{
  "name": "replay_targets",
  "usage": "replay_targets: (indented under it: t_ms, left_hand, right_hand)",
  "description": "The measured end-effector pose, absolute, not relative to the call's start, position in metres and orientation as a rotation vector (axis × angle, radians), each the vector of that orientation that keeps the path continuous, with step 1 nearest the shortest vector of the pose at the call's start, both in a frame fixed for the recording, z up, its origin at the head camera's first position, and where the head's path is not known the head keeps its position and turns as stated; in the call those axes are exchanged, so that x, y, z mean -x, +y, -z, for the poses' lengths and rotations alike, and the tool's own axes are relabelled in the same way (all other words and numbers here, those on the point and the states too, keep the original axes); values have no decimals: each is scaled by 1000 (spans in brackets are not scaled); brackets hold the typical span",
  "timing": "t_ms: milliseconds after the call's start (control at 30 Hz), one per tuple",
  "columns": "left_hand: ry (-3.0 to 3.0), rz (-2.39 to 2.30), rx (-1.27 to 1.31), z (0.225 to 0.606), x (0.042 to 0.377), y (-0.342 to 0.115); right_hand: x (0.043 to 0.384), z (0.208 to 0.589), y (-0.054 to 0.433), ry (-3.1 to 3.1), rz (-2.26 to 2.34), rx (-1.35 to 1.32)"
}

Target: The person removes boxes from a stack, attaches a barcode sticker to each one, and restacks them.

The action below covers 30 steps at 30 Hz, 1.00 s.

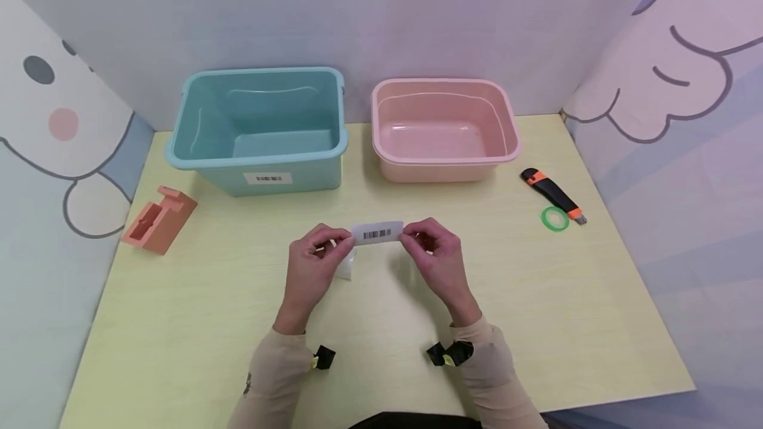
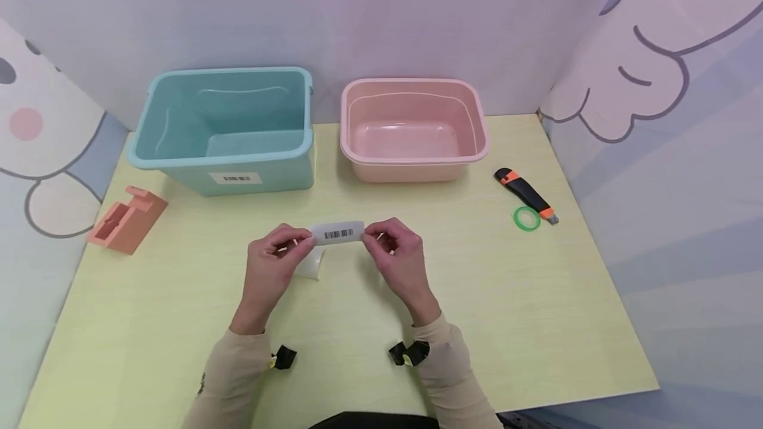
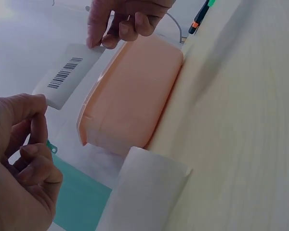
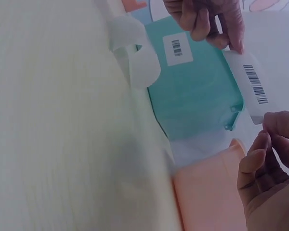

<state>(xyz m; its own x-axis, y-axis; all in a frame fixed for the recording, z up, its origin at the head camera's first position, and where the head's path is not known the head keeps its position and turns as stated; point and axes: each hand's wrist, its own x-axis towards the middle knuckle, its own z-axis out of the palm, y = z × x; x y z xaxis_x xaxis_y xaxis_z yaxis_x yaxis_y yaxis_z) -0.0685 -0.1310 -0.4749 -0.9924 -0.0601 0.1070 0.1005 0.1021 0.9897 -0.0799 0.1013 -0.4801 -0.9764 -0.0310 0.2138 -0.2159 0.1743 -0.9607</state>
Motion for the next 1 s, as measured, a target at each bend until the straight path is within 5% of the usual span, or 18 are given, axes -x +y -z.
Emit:
replay_targets:
  t_ms: [1000]
  left_hand:
    - [-2379,1704,98,494,114,-49]
  right_hand:
    - [104,508,125,-2171,-1595,242]
